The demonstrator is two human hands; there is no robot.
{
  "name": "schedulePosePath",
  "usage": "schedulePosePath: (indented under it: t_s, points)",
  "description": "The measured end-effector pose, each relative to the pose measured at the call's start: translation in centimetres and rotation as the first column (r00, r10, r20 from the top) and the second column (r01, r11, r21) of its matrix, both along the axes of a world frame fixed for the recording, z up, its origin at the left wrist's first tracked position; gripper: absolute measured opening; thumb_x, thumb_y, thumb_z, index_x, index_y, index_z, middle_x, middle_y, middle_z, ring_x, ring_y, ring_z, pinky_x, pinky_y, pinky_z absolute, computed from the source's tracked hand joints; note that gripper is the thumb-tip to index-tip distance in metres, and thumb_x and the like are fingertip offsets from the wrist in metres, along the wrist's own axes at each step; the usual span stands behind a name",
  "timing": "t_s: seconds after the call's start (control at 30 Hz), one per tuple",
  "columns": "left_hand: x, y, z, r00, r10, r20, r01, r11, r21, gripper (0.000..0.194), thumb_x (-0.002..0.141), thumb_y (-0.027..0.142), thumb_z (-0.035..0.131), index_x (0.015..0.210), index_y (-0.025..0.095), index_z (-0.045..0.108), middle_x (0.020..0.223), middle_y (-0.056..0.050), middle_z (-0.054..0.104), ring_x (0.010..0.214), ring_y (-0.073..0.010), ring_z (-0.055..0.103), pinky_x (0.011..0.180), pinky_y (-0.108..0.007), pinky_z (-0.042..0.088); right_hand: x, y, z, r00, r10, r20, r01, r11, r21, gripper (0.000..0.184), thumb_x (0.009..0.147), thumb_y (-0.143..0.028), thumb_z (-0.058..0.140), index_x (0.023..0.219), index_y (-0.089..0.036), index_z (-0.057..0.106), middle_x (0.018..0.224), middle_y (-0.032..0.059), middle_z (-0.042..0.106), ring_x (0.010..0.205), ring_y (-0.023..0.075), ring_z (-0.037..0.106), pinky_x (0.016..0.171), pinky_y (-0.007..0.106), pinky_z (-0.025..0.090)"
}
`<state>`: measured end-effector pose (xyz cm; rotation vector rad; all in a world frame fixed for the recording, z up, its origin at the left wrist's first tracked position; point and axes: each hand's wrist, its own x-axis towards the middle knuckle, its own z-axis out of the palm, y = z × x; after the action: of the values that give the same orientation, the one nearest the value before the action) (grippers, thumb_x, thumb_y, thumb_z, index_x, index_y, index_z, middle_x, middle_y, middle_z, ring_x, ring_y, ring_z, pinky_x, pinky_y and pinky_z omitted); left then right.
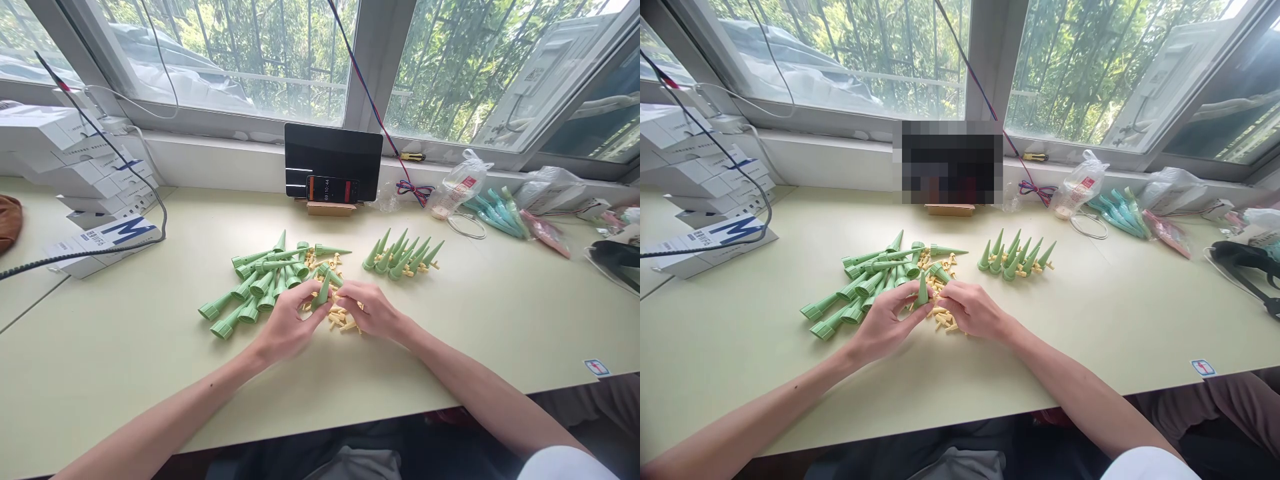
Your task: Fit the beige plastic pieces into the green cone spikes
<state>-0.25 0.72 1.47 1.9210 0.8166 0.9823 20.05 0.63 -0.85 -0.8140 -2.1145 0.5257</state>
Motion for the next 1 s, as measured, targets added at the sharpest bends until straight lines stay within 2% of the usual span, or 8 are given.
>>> schedulePosePath:
  t_s: [0.37, 0.67, 0.83, 1.0]
  points:
    - [0.04, 0.01, -0.08, 0.999, 0.015, -0.029, -0.013, 0.996, 0.084, 0.008, 0.093, 0.022, 0.055, 0.091, 0.018, 0.061, 0.084, -0.002, 0.063, 0.078, -0.0145, 0.056, 0.074, -0.028, 0.047, 0.07, -0.17, 0.0, 0.998, -0.02, 0.067, 0.021, 1.0, -0.015, 0.03, 0.103, -0.027, 0.037, 0.074, -0.02, 0.043, 0.068, -0.0014, 0.044, 0.06, 0.0117, 0.036, 0.059, 0.025, 0.032]
    - [-0.07, -0.05, -0.06, 1.0, 0.018, -0.024, -0.016, 0.996, 0.083, 0.008, 0.093, 0.023, 0.056, 0.091, 0.019, 0.062, 0.083, -0.002, 0.062, 0.077, -0.0143, 0.056, 0.073, -0.027, 0.046, 0.05, -0.14, -0.02, 0.995, -0.04, 0.088, 0.04, 0.999, 0.004, 0.034, 0.103, -0.028, 0.034, 0.07, -0.02, 0.039, 0.064, -0.0017, 0.043, 0.057, 0.0117, 0.032, 0.056, 0.026, 0.03]
    - [-0.02, -0.17, 0.09, 1.0, 0.003, 0.014, -0.003, 1.0, -0.024, 0.009, 0.093, 0.025, 0.058, 0.093, 0.018, 0.064, 0.089, -0.003, 0.066, 0.084, -0.0164, 0.06, 0.078, -0.028, 0.05, -0.04, -0.13, 0.05, 0.998, -0.051, 0.042, 0.052, 0.998, -0.026, 0.036, 0.103, -0.029, 0.038, 0.069, -0.019, 0.042, 0.062, -0.0027, 0.042, 0.057, 0.0109, 0.035, 0.056, 0.025, 0.031]
    - [-0.07, 0.09, -0.11, 0.994, -0.004, 0.108, 0.019, 0.99, -0.14, 0.011, 0.092, 0.025, 0.061, 0.099, 0.018, 0.066, 0.096, -0.004, 0.068, 0.09, -0.0176, 0.064, 0.084, -0.03, 0.054, -0.15, -0.03, 0.33, 0.998, -0.039, -0.058, 0.037, 0.998, -0.047, 0.018, 0.099, -0.032, 0.051, 0.088, -0.018, 0.056, 0.076, 0.0008, 0.056, 0.063, 0.0113, 0.047, 0.06, 0.024, 0.039]
